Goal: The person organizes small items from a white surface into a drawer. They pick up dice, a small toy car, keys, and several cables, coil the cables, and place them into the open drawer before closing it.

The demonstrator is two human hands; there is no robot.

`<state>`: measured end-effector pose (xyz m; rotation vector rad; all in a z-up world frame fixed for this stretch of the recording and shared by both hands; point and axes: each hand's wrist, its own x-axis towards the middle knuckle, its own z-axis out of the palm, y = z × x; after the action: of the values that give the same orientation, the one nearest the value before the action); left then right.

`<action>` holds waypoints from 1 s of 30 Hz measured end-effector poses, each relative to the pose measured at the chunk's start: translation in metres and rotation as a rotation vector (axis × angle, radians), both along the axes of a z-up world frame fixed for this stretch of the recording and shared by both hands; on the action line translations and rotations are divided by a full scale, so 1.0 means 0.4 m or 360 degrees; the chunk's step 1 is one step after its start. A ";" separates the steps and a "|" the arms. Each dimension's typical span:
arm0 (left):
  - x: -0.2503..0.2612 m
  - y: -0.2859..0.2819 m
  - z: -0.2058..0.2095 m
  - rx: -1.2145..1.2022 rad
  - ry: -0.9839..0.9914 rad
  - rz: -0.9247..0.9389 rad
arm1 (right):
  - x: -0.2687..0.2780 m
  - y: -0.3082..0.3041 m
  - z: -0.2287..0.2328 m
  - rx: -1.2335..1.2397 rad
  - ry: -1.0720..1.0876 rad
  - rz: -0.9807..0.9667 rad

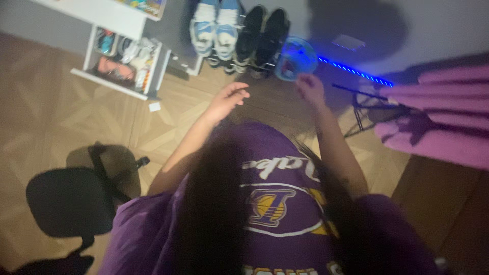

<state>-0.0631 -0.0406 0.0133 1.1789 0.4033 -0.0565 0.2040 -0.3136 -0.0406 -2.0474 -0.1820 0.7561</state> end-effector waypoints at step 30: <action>-0.868 0.347 -0.178 -0.0319 0.0045 0.0822 | -0.826 0.691 0.011 0.0255 0.0071 0.1101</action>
<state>-0.4104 0.0982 -0.0578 0.8502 0.6997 0.3279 -0.1263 -0.0371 -0.0362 -1.8062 -0.9258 1.1558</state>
